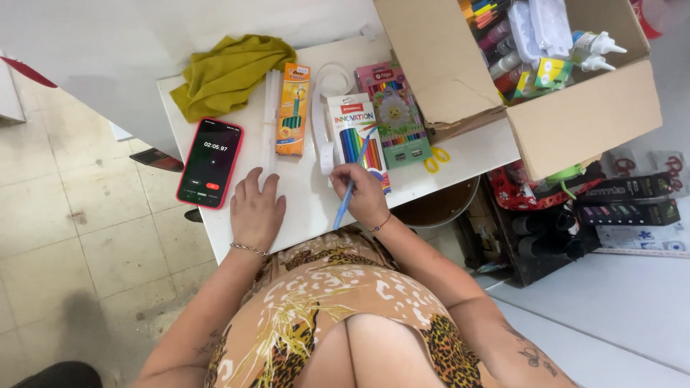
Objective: Organizing and checking stationery items like colored pencils and stickers against a list at a counter.
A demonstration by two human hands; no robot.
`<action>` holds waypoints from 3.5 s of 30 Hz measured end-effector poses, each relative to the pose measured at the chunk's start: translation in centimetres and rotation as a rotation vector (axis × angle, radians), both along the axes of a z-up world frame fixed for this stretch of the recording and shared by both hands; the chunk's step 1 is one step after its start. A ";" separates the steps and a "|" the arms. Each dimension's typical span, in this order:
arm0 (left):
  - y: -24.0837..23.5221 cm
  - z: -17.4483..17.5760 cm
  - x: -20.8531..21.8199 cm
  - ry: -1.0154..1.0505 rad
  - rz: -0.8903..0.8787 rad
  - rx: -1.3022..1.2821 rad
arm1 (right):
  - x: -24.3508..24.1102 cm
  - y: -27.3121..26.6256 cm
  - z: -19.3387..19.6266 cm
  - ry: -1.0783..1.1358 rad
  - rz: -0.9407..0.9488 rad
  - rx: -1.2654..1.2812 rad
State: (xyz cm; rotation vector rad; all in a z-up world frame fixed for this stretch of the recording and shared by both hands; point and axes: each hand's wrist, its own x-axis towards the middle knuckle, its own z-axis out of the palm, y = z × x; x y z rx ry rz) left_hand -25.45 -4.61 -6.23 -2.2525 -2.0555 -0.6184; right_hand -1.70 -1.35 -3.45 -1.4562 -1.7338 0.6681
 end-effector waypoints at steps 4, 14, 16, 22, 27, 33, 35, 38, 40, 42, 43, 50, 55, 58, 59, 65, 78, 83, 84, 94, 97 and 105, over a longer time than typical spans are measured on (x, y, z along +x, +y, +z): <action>1.2 -0.5 -0.4 0.045 -0.002 0.040 | -0.2 0.4 -0.5 -0.396 0.170 0.347; 8.7 -4.1 -2.1 -0.196 0.093 -0.522 | -3.5 -1.4 3.7 -0.366 0.024 0.458; 8.5 -2.4 -2.5 -0.223 0.072 -0.607 | -3.5 -1.3 2.7 -0.435 0.004 0.518; 4.7 3.2 -3.3 -0.454 0.089 -0.625 | -3.6 -2.3 3.5 -0.533 0.051 0.368; -1.2 10.0 -3.5 -1.040 0.013 -0.533 | -2.5 -0.8 2.1 -0.574 0.160 0.532; -8.8 12.8 -3.2 -1.304 0.165 -0.359 | -7.0 1.4 -1.7 -0.817 0.387 0.631; -11.2 10.5 -3.4 -1.316 0.254 -0.337 | -8.2 1.3 -1.3 -0.829 0.433 0.599; -13.8 9.1 -4.1 -1.331 0.324 -0.279 | -8.8 1.7 -1.2 -0.877 0.457 0.483; -15.7 9.0 -4.6 -1.348 0.351 -0.232 | -9.1 1.1 -0.4 -0.910 0.479 0.399; -17.4 9.3 -5.2 -1.339 0.354 -0.229 | -9.7 0.0 1.6 -0.769 0.446 0.480; -18.1 8.7 -5.2 -1.345 0.374 -0.210 | -11.1 -1.6 3.1 -0.766 0.470 0.492; -21.0 5.9 -7.9 -1.376 0.382 0.007 | -20.8 -9.1 5.2 0.154 0.955 -0.503; -22.5 7.7 -14.0 -1.246 0.456 -0.032 | -28.0 -10.6 4.2 0.218 1.126 -0.586; -22.4 7.7 -19.0 -1.226 0.492 -0.088 | -33.4 -10.7 5.1 0.182 1.119 -0.533; -22.1 7.5 -20.9 -1.242 0.487 -0.076 | -35.3 -10.4 4.9 0.162 1.115 -0.544; -18.1 5.1 -36.6 -1.202 0.452 -0.069 | -50.6 -7.5 5.8 0.134 1.048 -0.526; -23.4 9.2 -61.4 -1.218 0.634 -0.187 | -77.6 -11.4 4.8 0.303 1.130 -0.695; -26.6 9.3 -70.2 -1.184 0.783 -0.082 | -88.7 -13.3 3.8 0.328 1.280 -0.714; -26.8 8.9 -71.7 -1.178 0.791 -0.062 | -90.6 -13.1 3.2 0.307 1.297 -0.703; -30.2 10.9 -94.2 -1.090 0.993 0.286 | -120.5 -13.4 5.1 0.192 1.696 -0.687; -32.5 11.4 -100.1 -1.085 1.054 0.362 | -128.6 -15.7 5.9 0.153 1.832 -0.689; -39.3 9.3 -116.7 -1.100 1.219 0.477 | -148.5 -23.7 4.3 0.082 2.026 -0.745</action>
